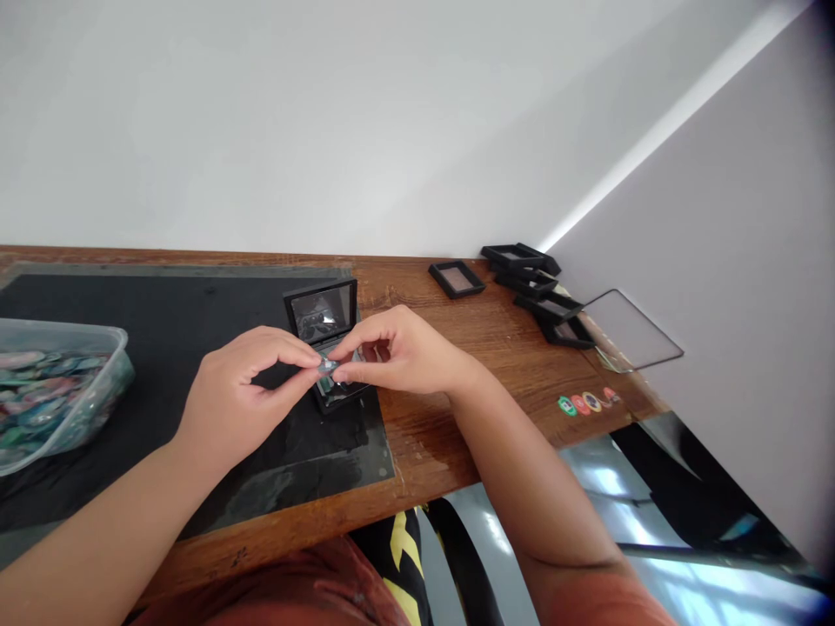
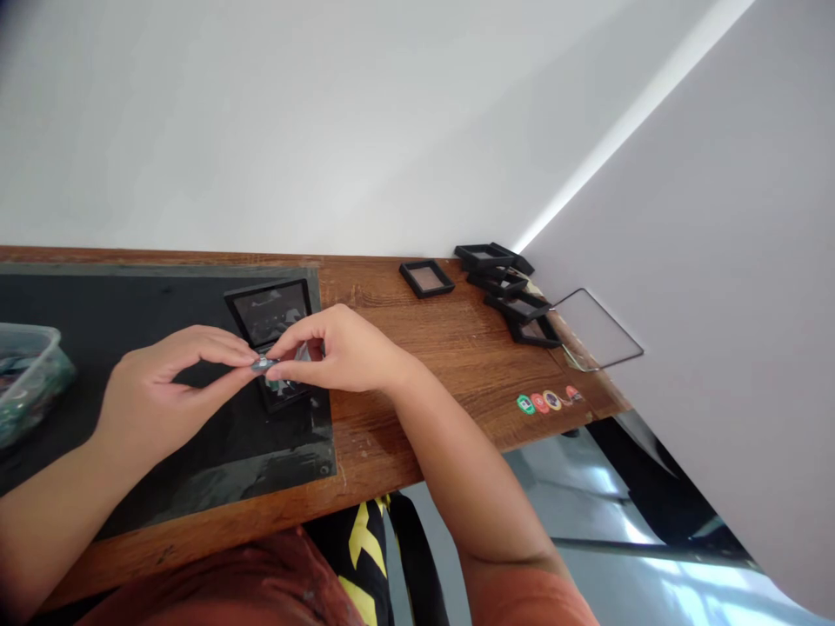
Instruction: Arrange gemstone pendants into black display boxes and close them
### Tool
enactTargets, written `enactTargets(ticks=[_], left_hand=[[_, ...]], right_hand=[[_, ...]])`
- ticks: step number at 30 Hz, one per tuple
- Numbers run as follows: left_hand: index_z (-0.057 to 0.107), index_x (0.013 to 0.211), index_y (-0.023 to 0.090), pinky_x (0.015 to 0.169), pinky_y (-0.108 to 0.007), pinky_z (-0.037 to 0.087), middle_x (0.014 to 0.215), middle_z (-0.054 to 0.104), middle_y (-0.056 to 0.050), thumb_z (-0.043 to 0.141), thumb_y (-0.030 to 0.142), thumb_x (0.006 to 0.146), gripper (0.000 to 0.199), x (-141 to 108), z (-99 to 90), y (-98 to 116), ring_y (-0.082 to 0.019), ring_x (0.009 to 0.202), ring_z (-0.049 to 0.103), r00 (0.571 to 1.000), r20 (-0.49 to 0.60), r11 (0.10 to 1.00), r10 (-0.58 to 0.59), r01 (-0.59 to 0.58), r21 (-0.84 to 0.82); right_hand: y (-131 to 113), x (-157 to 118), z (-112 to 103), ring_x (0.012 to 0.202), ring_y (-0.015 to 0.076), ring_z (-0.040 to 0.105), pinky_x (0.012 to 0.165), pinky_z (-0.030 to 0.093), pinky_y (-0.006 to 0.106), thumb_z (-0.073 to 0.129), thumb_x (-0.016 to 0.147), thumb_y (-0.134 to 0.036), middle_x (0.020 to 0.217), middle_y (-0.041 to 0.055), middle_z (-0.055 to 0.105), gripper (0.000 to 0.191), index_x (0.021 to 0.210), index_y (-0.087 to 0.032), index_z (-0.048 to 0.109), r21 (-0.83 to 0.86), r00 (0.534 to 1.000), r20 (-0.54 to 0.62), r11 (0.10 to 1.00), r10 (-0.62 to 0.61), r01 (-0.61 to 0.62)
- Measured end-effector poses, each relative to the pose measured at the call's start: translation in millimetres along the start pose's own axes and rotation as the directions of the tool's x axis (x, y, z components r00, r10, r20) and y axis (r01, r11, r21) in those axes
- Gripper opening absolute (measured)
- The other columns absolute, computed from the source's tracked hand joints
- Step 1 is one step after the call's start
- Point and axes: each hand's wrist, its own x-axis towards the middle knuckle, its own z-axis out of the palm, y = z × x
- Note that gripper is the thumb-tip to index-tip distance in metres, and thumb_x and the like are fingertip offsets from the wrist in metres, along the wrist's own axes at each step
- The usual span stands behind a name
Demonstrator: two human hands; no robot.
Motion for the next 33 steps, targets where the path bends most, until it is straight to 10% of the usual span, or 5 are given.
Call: enactTargets(ticks=[25, 33], left_hand=[[0.077, 0.1, 0.024, 0.082, -0.03, 0.059, 0.096, 0.081, -0.003, 0.075, 0.025, 0.089, 0.011, -0.2, 2.3, -2.9, -0.017, 0.085, 0.074, 0.993, 0.111, 0.999, 0.029, -0.025, -0.035], [0.081, 0.087, 0.027, 0.075, -0.028, 0.06, 0.089, 0.081, -0.001, 0.077, 0.039, 0.089, 0.013, -3.2, 3.9, -4.6, -0.017, 0.08, 0.075, 0.97, 0.086, 0.965, -0.227, 0.236, -0.115]], right_hand=[[-6.5, 2.8, 5.6, 0.06, 0.0075, 0.053, 0.056, 0.038, 0.021, 0.085, 0.081, -0.045, 0.067, -0.0015, 0.069, 0.03, 0.077, -0.016, 0.077, -0.033, 0.997, -0.073, 0.999, 0.02, -0.022], [-4.7, 2.7, 8.8, 0.063, 0.0085, 0.057, 0.059, 0.045, 0.021, 0.085, 0.082, -0.044, 0.076, 0.0003, 0.072, 0.03, 0.084, -0.016, 0.072, 0.022, 0.993, -0.117, 1.0, 0.002, 0.0]])
